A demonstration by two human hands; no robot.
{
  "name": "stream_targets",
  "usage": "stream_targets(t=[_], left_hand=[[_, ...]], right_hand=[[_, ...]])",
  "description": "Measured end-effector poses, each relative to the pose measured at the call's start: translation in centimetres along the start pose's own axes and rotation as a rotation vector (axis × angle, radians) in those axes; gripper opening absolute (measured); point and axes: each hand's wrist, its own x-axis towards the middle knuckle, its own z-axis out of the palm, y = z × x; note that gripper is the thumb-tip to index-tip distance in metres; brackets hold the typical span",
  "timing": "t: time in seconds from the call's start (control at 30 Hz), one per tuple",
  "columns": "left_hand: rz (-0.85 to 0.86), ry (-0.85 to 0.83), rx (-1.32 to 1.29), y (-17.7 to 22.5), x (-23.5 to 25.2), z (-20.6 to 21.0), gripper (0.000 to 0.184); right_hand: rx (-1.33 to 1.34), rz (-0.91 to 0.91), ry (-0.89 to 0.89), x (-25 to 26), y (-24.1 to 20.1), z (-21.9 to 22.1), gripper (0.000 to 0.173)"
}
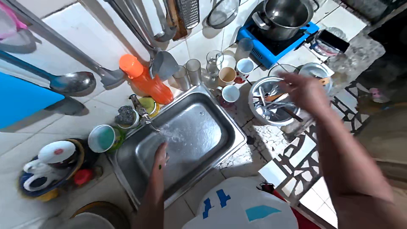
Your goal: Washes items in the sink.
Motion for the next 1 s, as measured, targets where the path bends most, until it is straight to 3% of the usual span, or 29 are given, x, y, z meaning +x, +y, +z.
stream_targets(t=[0.07, 0.13, 0.23, 0.3, 0.37, 0.5, 0.7, 0.83, 1.0], left_hand=[[-0.021, 0.043, 0.002, -2.8, -1.5, -1.0, 0.061], [-0.013, 0.09, 0.046, -4.9, -3.7, -1.5, 0.06], [-0.021, 0.123, 0.127, -7.5, -5.7, -1.6, 0.053], [-0.033, 0.15, 0.124, -7.4, -6.7, -0.5, 0.052], [-0.01, 0.183, 0.191, -7.3, -7.9, 1.0, 0.053], [0.109, 0.223, 0.26, -6.2, -11.1, 5.6, 0.049], [0.279, 0.33, 0.543, -9.1, -12.1, 9.6, 0.046], [0.385, 0.391, 0.669, -10.3, -12.6, 10.5, 0.042], [0.387, 0.427, 0.724, -10.8, -12.7, 11.1, 0.044]], right_hand=[[-0.057, 0.157, 0.229, 1.2, 8.0, -5.8, 0.04], [-0.13, 0.34, 0.29, 2.7, 17.2, -8.7, 0.042], [-0.261, 0.482, 0.018, 3.5, 29.2, -7.1, 0.036], [-0.305, 0.49, -0.166, 4.1, 32.4, -4.8, 0.038], [-0.316, 0.508, -0.198, 4.5, 33.3, -2.5, 0.041], [-0.314, 0.583, -0.047, 5.8, 36.1, 0.4, 0.041], [-0.368, 0.417, -0.109, 6.6, 37.8, -2.6, 0.032], [-0.354, 0.344, 0.05, 9.4, 34.6, -9.0, 0.033], [-0.398, 0.058, 0.19, 18.2, 24.6, -14.4, 0.036]])
